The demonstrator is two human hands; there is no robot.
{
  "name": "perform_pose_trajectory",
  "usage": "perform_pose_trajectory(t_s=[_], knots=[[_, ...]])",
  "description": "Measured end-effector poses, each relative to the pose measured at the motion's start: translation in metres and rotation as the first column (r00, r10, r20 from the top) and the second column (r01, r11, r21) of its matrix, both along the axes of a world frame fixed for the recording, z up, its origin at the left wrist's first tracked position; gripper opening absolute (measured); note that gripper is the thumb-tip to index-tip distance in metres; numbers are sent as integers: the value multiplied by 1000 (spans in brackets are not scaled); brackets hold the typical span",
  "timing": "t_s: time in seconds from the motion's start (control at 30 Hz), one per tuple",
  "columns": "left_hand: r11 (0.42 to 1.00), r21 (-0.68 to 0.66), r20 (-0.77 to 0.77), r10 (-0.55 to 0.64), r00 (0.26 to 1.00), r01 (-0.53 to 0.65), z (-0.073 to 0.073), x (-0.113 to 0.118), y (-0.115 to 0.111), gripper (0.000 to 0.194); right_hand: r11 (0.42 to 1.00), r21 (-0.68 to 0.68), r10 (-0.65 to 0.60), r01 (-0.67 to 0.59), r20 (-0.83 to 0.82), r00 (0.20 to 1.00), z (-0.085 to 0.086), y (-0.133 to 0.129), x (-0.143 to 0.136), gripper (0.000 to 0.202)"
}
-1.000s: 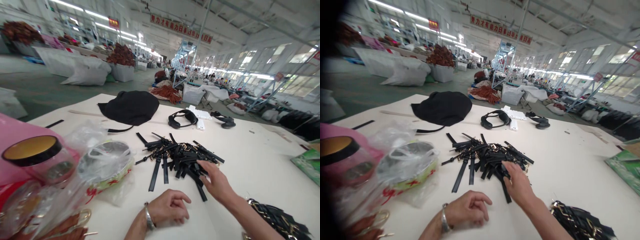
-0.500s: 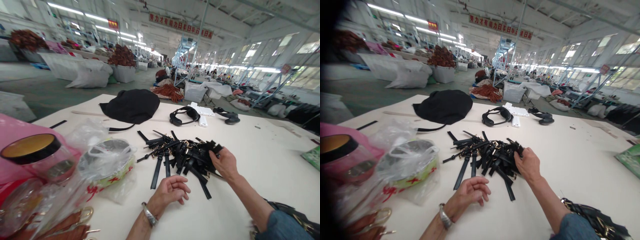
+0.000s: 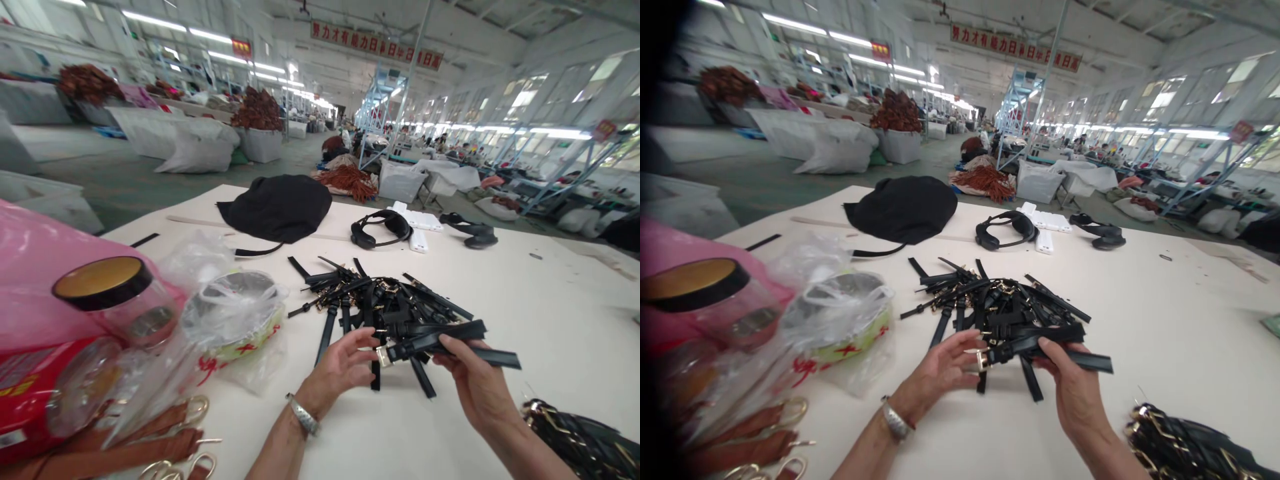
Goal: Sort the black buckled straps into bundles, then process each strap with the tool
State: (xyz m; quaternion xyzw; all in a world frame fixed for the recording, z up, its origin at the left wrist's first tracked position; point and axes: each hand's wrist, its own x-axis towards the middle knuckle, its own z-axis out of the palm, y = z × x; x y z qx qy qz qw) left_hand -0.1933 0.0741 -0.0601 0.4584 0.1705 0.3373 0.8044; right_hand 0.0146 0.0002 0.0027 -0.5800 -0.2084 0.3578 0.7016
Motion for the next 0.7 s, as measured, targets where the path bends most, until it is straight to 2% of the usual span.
perform_pose_trajectory(t_s=[0.07,0.17,0.33,0.47,0.53,0.63,0.7], knots=[[997,-10,6,-72,997,72,2,-7,2,74,998,-24,57,-60,-125,991,-12,-8,-16,23],[986,1,-125,-167,978,169,7,-19,7,68,988,-76,110,-134,-265,958,-26,-20,-38,22],[950,38,-319,-283,905,311,11,-37,12,60,963,-192,96,-191,-415,905,-36,-40,-68,26],[916,129,-451,-286,845,379,8,-44,13,44,926,-252,118,-281,-514,850,-45,-56,-76,31],[893,132,-479,-322,816,430,4,-44,13,41,907,-278,118,-316,-553,825,-51,-64,-74,34],[858,46,-476,-431,767,511,-2,-41,12,50,868,-316,134,-382,-593,794,-61,-73,-74,39],[840,24,-488,-463,740,542,-3,-40,11,59,861,-318,150,-397,-587,795,-67,-78,-77,42]])
